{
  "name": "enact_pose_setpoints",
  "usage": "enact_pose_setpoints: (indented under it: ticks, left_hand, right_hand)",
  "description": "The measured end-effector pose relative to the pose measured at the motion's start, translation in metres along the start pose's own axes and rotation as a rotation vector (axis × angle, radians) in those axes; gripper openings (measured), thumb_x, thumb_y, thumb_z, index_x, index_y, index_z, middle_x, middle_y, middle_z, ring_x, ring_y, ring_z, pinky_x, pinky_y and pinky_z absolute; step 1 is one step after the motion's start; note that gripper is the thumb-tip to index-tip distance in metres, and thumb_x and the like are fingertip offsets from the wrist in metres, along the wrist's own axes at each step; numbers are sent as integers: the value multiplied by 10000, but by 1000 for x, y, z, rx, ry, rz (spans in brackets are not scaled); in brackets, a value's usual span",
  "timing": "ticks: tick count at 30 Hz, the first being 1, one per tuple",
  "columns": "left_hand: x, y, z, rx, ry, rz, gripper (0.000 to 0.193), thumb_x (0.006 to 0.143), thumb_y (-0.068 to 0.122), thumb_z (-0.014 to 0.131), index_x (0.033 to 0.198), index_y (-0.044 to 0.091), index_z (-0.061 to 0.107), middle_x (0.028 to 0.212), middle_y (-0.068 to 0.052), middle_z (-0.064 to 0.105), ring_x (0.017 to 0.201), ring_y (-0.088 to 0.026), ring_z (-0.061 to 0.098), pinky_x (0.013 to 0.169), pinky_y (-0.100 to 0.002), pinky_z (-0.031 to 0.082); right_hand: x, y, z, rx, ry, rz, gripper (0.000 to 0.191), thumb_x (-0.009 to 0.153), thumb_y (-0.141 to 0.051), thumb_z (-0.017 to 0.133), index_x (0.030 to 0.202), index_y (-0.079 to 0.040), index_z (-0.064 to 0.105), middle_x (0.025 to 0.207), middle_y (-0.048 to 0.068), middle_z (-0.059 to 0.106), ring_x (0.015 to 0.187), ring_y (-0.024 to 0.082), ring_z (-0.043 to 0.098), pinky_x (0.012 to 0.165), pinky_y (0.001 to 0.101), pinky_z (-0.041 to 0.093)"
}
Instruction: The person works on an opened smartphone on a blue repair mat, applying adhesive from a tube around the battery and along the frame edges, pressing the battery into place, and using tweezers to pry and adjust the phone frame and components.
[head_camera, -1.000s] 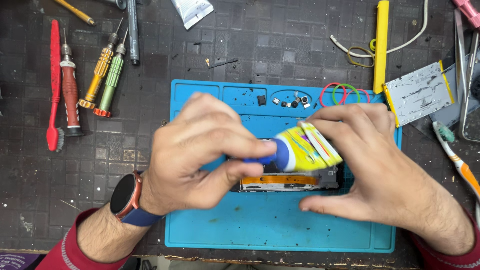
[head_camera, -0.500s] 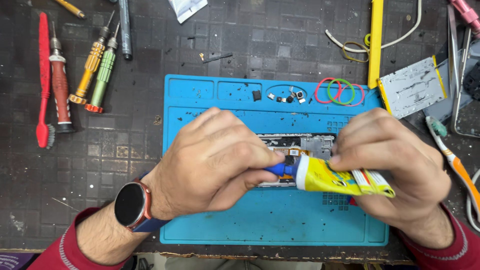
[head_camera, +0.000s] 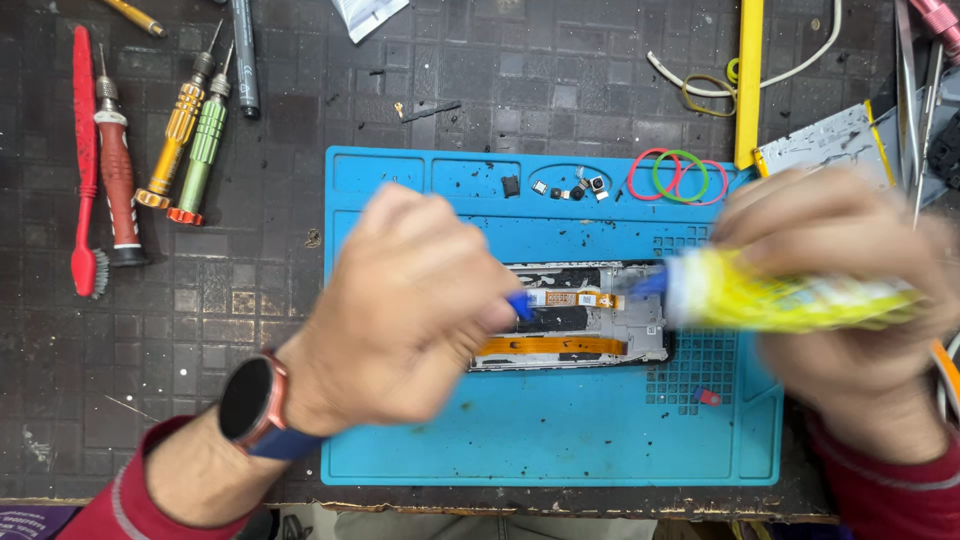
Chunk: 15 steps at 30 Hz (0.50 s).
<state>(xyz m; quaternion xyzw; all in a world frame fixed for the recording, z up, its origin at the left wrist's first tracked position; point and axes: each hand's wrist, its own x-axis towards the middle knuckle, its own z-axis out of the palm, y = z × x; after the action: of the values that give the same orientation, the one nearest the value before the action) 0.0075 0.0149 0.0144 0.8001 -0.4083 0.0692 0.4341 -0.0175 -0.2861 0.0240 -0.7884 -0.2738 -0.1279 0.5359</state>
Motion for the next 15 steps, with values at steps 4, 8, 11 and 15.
enact_pose_setpoints:
  ticks: [4,8,11,15]
  left_hand:
    - [-4,-5,-10,29,200,-125,152,997,161,647,901,45,630,766,-60,555,740,-243,501,758,-356,387]
    - [-3,-9,-11,209,246,-156,217,968,144,684,786,58,602,708,-39,535,680,-229,515,715,-364,378]
    - [-1,-14,-13,278,187,-229,295,973,148,705,720,86,567,663,-3,548,649,-204,534,697,-365,373]
    - [0,-14,-12,317,131,-358,363,948,177,738,658,98,535,603,19,541,601,-187,546,660,-374,385]
  right_hand:
    - [-3,-4,-7,107,207,175,195,998,-156,645,1108,-16,565,1048,102,648,895,168,672,823,317,575]
    - [-3,-8,-5,109,220,224,261,1080,-238,605,1157,-3,525,1120,110,637,919,144,678,832,299,593]
    - [-2,-9,1,106,170,223,322,1141,-300,575,1193,7,495,1175,116,629,937,125,682,839,286,606]
    - [-3,-8,17,70,56,210,218,1051,-86,599,1146,-21,414,1252,188,626,929,163,700,835,299,617]
